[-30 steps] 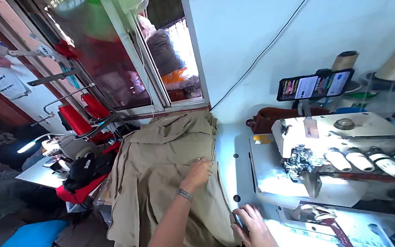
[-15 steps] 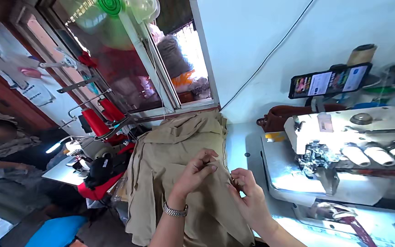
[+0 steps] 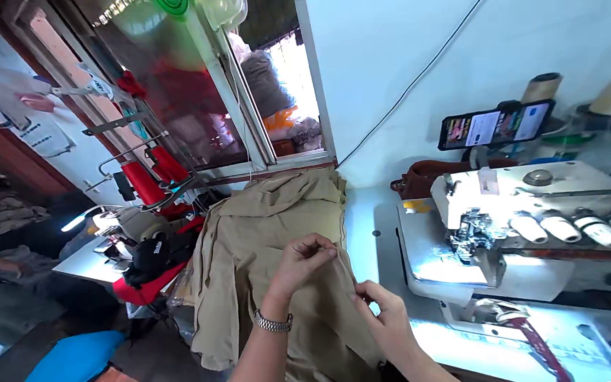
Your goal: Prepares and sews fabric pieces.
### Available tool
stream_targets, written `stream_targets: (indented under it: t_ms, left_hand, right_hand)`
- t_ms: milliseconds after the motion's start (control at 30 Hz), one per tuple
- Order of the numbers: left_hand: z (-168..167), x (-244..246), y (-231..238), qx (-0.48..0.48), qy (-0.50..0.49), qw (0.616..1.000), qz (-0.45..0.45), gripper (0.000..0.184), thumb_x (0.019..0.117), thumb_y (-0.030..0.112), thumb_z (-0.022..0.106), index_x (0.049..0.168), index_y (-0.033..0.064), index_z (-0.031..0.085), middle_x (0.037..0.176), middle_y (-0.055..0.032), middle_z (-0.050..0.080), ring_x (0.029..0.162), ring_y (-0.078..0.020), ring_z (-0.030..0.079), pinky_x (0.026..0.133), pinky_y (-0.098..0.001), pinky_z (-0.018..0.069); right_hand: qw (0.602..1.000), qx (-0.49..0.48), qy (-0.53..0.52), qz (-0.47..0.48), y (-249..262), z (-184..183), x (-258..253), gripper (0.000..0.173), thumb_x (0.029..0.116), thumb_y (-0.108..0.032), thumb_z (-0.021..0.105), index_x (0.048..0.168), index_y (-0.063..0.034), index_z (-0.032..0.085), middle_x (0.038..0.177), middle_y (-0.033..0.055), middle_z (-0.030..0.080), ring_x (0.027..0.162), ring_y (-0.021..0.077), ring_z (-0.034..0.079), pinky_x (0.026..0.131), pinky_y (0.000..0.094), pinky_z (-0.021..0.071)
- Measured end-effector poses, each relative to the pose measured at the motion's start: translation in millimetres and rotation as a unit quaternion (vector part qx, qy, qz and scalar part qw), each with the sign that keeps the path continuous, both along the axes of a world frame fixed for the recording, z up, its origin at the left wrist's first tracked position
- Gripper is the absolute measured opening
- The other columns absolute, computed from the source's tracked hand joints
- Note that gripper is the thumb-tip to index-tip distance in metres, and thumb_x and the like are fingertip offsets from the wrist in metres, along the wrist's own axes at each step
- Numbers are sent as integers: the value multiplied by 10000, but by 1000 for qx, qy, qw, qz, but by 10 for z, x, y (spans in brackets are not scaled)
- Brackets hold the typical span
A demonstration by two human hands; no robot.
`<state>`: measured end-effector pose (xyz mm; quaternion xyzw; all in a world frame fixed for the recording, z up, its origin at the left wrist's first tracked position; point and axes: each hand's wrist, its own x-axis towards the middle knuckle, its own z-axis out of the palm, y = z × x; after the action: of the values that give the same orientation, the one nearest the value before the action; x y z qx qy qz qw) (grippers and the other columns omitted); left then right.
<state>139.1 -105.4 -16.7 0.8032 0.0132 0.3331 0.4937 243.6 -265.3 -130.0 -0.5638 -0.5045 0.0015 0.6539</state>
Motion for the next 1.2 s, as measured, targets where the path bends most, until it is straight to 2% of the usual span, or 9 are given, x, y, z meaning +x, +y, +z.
stream_targets:
  t_ms: [100, 233, 433, 600, 733, 800, 900, 1100, 1200]
  left_hand:
    - [-14, 126, -58, 6, 13, 999, 49, 70, 939, 5, 632, 958, 53, 679, 757, 19, 642, 607, -21, 551, 558, -168, 470]
    - [-146, 601, -305, 63, 13, 991, 119, 70, 1009, 108, 598, 1032, 68, 651, 827, -17, 640, 653, -60, 570, 581, -210, 484]
    - [-406, 1386, -1031, 19, -5, 1000, 13, 96, 1014, 76, 580, 1063, 35, 651, 923, -55, 676, 780, -93, 644, 714, -272, 561]
    - [-666, 1558, -1389, 123, 44, 991, 22, 61, 943, 52, 679, 993, 47, 714, 973, -46, 708, 879, -123, 688, 819, -322, 589]
    - [-790, 1497, -1494, 326, -1, 935, 142, 78, 916, 106, 707, 937, 91, 781, 1068, -115, 665, 1027, -261, 636, 905, -414, 539]
    - [-843, 1398, -1693, 413, 36, 884, 218, 190, 885, 67, 687, 1030, 127, 794, 1138, -89, 726, 1077, -285, 652, 959, -524, 454]
    - [-936, 1301, -1952, 463, 109, 833, 284, 376, 854, 53, 669, 1197, 167, 771, 1208, -35, 745, 1141, -274, 688, 1007, -598, 455]
    - [-1087, 1448, -1914, 443, 89, 839, 303, 394, 907, 95, 636, 1276, 193, 737, 1295, -65, 706, 1204, -284, 658, 1037, -597, 437]
    - [-1013, 1452, -1765, 380, 75, 893, 231, 315, 996, 175, 584, 1272, 155, 735, 1351, -57, 677, 1284, -229, 612, 1084, -499, 454]
  right_hand:
    - [997, -43, 51, 38, -192, -291, 1, 283, 998, -204, 556, 890, -25, 747, 824, 31, 684, 775, 23, 631, 719, 176, 522]
    - [986, -35, 163, 14, -542, -256, 119, 226, 974, -172, 582, 852, -59, 734, 783, -46, 646, 681, -39, 557, 618, 135, 468]
    - [959, -38, 278, -43, -1499, -51, 344, 116, 935, -36, 619, 922, -101, 714, 795, -112, 692, 691, -29, 626, 647, 187, 542]
    - [959, -98, 262, -48, -1766, -277, 322, 149, 887, 31, 675, 1033, 5, 674, 929, -16, 722, 793, 24, 693, 739, 235, 606]
    - [966, -91, 232, -73, -1733, -376, 288, 169, 931, 30, 591, 1052, 55, 705, 950, 13, 748, 865, -23, 693, 818, 180, 581]
    - [971, -88, 204, -90, -1724, -425, 275, 158, 913, 35, 575, 977, 74, 714, 876, 25, 737, 799, -51, 661, 765, 149, 551]
    - [971, -86, 197, -104, -1716, -481, 279, 161, 888, 45, 550, 929, 76, 702, 802, 8, 697, 715, -76, 599, 690, 121, 508]
    - [963, -69, 240, -98, -1658, -416, 378, 183, 879, 45, 542, 969, 18, 698, 816, -53, 694, 725, -64, 618, 676, 126, 516]
    - [961, -45, 258, -92, -1583, -432, 456, 204, 879, 33, 534, 969, -22, 708, 839, -59, 716, 756, -36, 655, 695, 152, 549]
